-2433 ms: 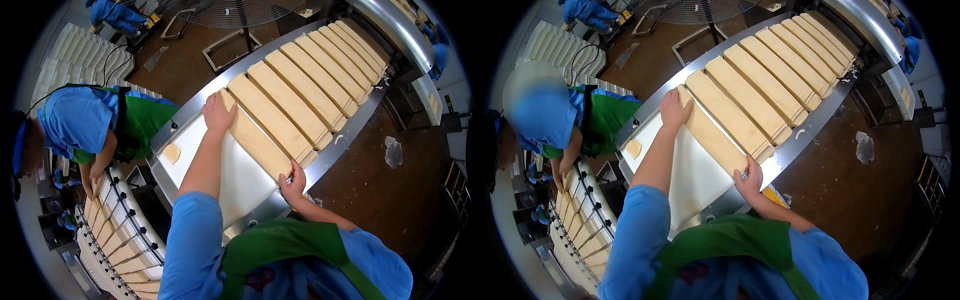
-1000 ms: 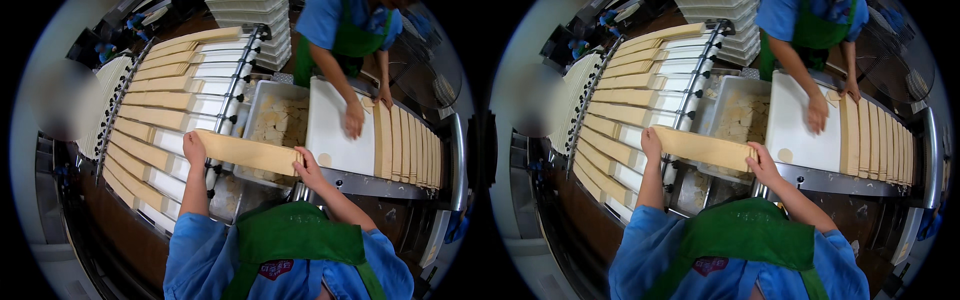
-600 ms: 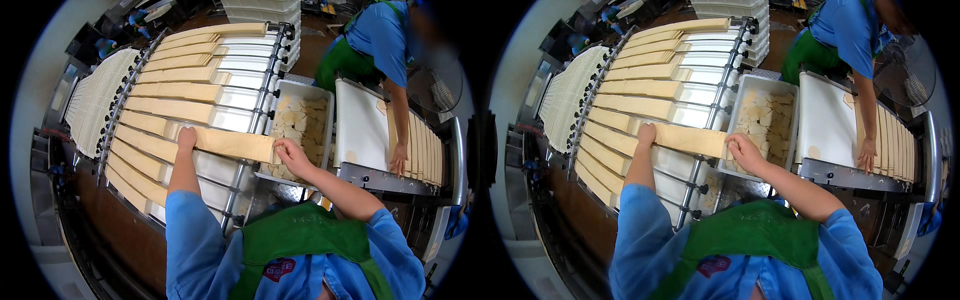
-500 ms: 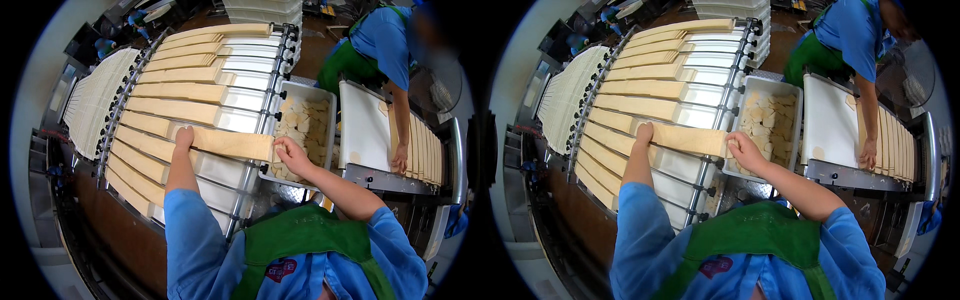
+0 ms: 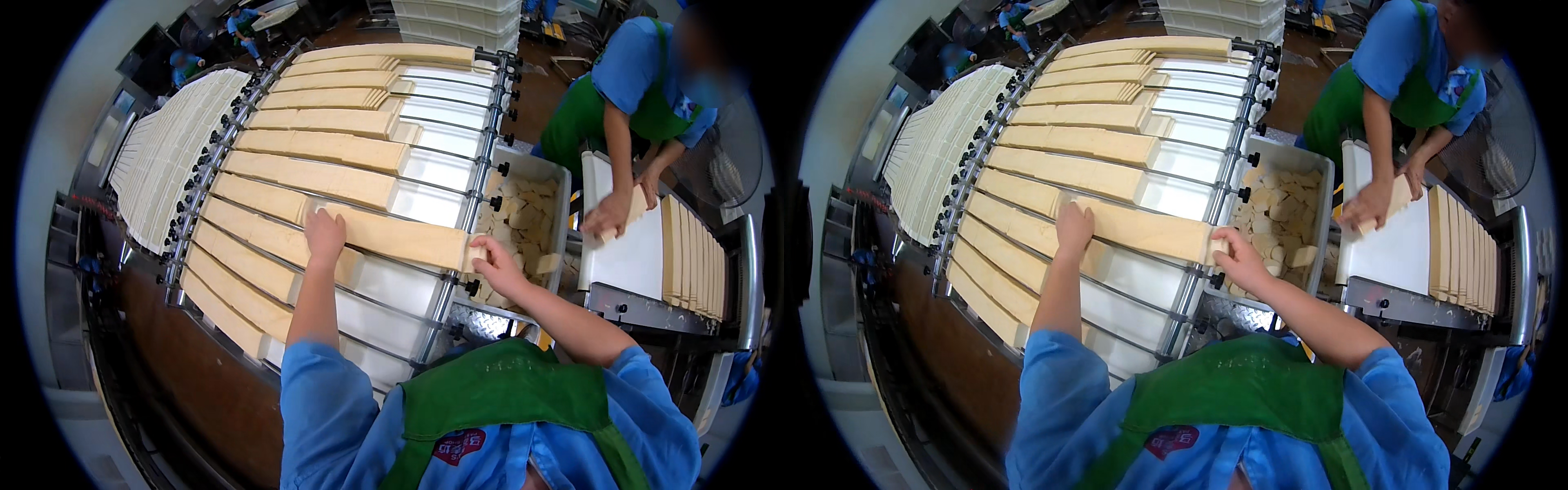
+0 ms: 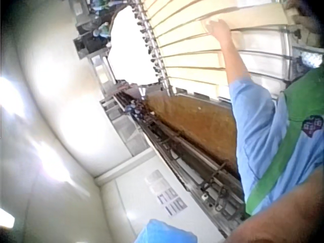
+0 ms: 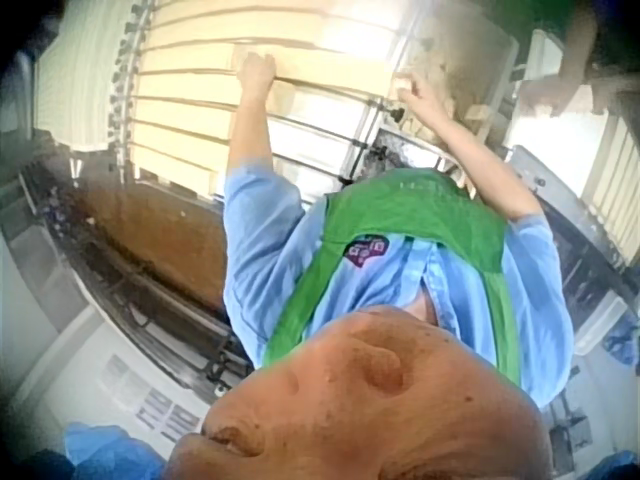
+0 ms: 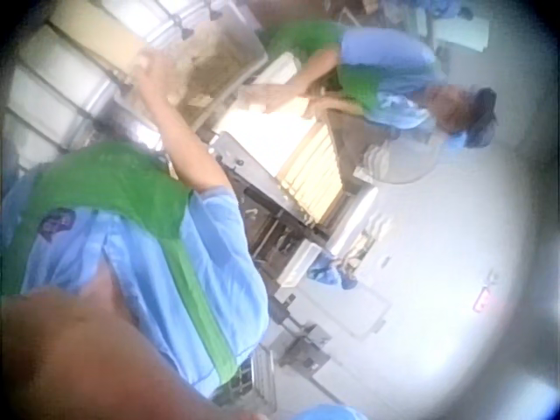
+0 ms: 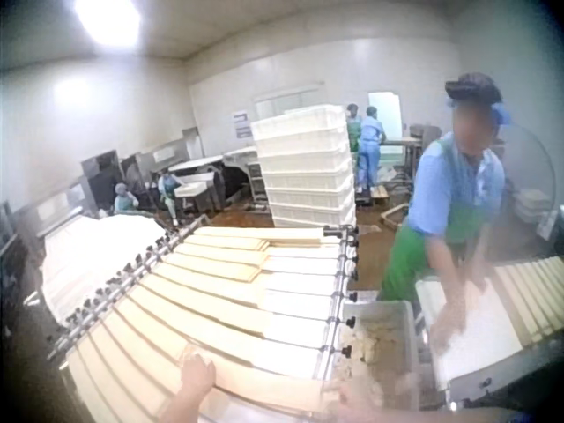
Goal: The person picks up long rectangular dough slabs from a moving conveyor belt by hand, aligns them on the belt, and occasionally places pieces into a nearby plastic bin.
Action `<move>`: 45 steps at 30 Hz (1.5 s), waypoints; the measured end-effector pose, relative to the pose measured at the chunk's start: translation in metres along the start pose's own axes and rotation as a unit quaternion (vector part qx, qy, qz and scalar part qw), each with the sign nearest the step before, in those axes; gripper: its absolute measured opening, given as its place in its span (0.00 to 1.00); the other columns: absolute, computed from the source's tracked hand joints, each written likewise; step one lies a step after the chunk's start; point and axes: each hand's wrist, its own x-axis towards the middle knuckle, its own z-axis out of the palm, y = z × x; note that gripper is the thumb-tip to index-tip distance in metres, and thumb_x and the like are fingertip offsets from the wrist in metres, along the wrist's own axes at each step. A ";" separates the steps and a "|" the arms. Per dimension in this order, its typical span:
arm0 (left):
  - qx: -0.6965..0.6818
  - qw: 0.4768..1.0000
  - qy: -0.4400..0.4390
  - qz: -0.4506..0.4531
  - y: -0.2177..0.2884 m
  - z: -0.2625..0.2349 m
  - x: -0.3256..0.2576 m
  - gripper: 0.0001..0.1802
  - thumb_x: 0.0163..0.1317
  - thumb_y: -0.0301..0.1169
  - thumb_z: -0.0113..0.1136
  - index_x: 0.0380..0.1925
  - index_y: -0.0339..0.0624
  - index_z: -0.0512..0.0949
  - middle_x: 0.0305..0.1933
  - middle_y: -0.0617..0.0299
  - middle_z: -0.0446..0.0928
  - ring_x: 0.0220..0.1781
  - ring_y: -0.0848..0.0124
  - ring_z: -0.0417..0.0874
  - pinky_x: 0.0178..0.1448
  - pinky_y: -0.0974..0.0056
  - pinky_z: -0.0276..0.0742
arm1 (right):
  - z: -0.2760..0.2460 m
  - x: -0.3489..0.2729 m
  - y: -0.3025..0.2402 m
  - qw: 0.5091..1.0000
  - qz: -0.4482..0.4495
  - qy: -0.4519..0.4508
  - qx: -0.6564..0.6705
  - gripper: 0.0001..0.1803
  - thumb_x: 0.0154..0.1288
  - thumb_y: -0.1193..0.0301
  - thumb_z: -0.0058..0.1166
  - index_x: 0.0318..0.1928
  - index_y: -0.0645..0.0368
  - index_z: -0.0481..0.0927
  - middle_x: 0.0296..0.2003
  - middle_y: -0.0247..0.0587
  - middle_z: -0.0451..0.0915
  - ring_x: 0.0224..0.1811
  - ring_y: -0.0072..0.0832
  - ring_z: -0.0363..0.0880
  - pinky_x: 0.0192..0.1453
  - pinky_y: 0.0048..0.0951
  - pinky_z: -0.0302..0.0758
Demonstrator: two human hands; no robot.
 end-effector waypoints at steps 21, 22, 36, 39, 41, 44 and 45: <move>-0.422 0.894 -0.002 0.153 0.221 -0.036 -0.184 0.07 0.56 0.26 0.63 0.35 0.38 0.80 0.47 0.48 0.78 0.50 0.51 0.79 0.55 0.55 0.74 | -0.121 -0.080 0.104 0.961 0.129 0.071 0.234 0.14 0.70 0.69 0.52 0.54 0.59 0.74 0.39 0.34 0.79 0.36 0.21 0.76 0.42 0.22 0.75; -0.410 0.895 -0.012 0.172 0.230 -0.036 -0.181 0.07 0.57 0.26 0.63 0.36 0.38 0.80 0.47 0.48 0.78 0.50 0.51 0.79 0.54 0.55 0.75 | -0.131 -0.092 0.112 0.964 0.137 0.092 0.210 0.14 0.71 0.69 0.51 0.54 0.59 0.73 0.42 0.36 0.79 0.36 0.23 0.77 0.43 0.24 0.76; -0.443 0.823 -0.175 0.310 0.461 0.012 -0.199 0.06 0.59 0.27 0.58 0.34 0.35 0.79 0.39 0.52 0.79 0.43 0.54 0.80 0.48 0.57 0.76 | -0.355 -0.247 0.247 0.800 0.044 0.522 0.291 0.13 0.68 0.74 0.52 0.52 0.57 0.74 0.30 0.32 0.75 0.26 0.16 0.70 0.31 0.16 0.69; -0.431 0.812 -0.200 0.339 0.516 0.014 -0.208 0.06 0.59 0.27 0.58 0.34 0.35 0.78 0.38 0.53 0.78 0.43 0.54 0.79 0.48 0.56 0.76 | -0.406 -0.265 0.279 0.745 0.058 0.598 0.290 0.17 0.67 0.72 0.54 0.56 0.56 0.71 0.30 0.30 0.71 0.26 0.15 0.68 0.28 0.17 0.65; -0.421 0.812 -0.204 0.348 0.543 0.022 -0.212 0.06 0.59 0.27 0.58 0.33 0.36 0.78 0.39 0.53 0.78 0.44 0.53 0.79 0.49 0.56 0.75 | -0.431 -0.261 0.284 0.686 0.088 0.685 0.230 0.18 0.67 0.70 0.53 0.56 0.56 0.70 0.32 0.31 0.70 0.26 0.15 0.67 0.28 0.17 0.64; -0.392 0.814 -0.222 0.366 0.585 0.026 -0.218 0.06 0.59 0.28 0.59 0.33 0.37 0.78 0.40 0.53 0.78 0.44 0.53 0.79 0.50 0.55 0.76 | -0.471 -0.248 0.315 0.704 0.087 0.685 0.165 0.21 0.69 0.69 0.51 0.59 0.64 0.67 0.43 0.42 0.73 0.38 0.27 0.73 0.42 0.26 0.72; -0.386 0.806 -0.240 0.381 0.606 0.038 -0.224 0.06 0.59 0.28 0.59 0.33 0.38 0.79 0.41 0.53 0.79 0.45 0.54 0.79 0.51 0.56 0.76 | -0.485 -0.264 0.338 0.700 0.052 0.708 0.078 0.21 0.70 0.69 0.49 0.59 0.68 0.67 0.42 0.44 0.73 0.42 0.30 0.73 0.48 0.28 0.72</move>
